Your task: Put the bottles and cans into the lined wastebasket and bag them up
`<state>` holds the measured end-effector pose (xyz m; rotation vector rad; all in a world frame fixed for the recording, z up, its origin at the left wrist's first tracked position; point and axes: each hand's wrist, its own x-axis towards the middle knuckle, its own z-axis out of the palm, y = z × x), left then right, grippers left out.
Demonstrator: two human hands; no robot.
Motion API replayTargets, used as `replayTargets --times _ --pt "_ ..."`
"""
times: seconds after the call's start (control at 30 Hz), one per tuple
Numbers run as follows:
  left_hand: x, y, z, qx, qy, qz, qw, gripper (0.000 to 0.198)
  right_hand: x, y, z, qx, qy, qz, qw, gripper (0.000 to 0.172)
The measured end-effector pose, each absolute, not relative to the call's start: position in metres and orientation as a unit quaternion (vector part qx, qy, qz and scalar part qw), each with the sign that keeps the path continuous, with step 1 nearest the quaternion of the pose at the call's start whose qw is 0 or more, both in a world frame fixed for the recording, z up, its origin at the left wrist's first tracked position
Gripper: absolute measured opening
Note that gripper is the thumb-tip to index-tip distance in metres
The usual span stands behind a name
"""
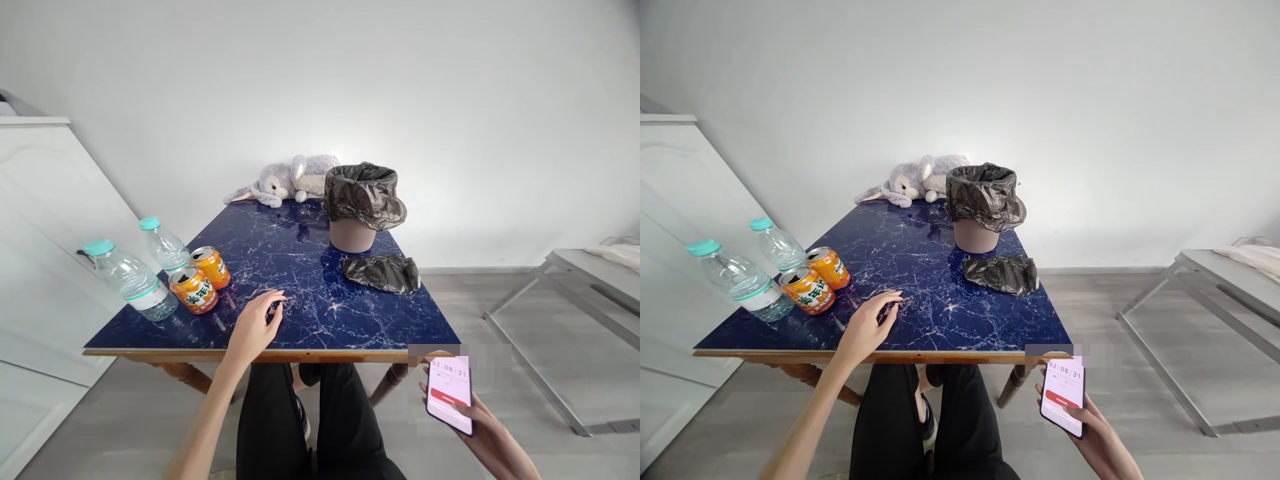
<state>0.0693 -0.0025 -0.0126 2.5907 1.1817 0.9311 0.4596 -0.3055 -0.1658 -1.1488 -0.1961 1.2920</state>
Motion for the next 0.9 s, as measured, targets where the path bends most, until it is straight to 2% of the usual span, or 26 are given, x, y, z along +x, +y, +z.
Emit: replayTargets --times 0.23,0.53,0.77,0.9 --pt "0.0693 -0.0029 -0.0125 0.862 0.399 0.304 0.077 0.028 0.4584 -0.3064 -0.1641 -0.501 -0.073 0.572 0.645 0.082" --pt "0.0676 -0.0009 -0.0153 0.863 0.396 0.304 0.072 0.027 0.4616 -0.3062 -0.1693 -0.517 -0.088 0.562 0.64 0.09" --pt "0.0676 0.0 -0.0155 0.864 0.395 0.302 0.076 0.026 0.4668 -0.3059 -0.1704 -0.505 -0.083 0.575 0.638 0.085" --pt "0.0674 0.0006 -0.0157 0.865 0.393 0.302 0.076 0.026 0.4634 -0.3053 -0.1682 -0.497 -0.074 0.574 0.646 0.088"
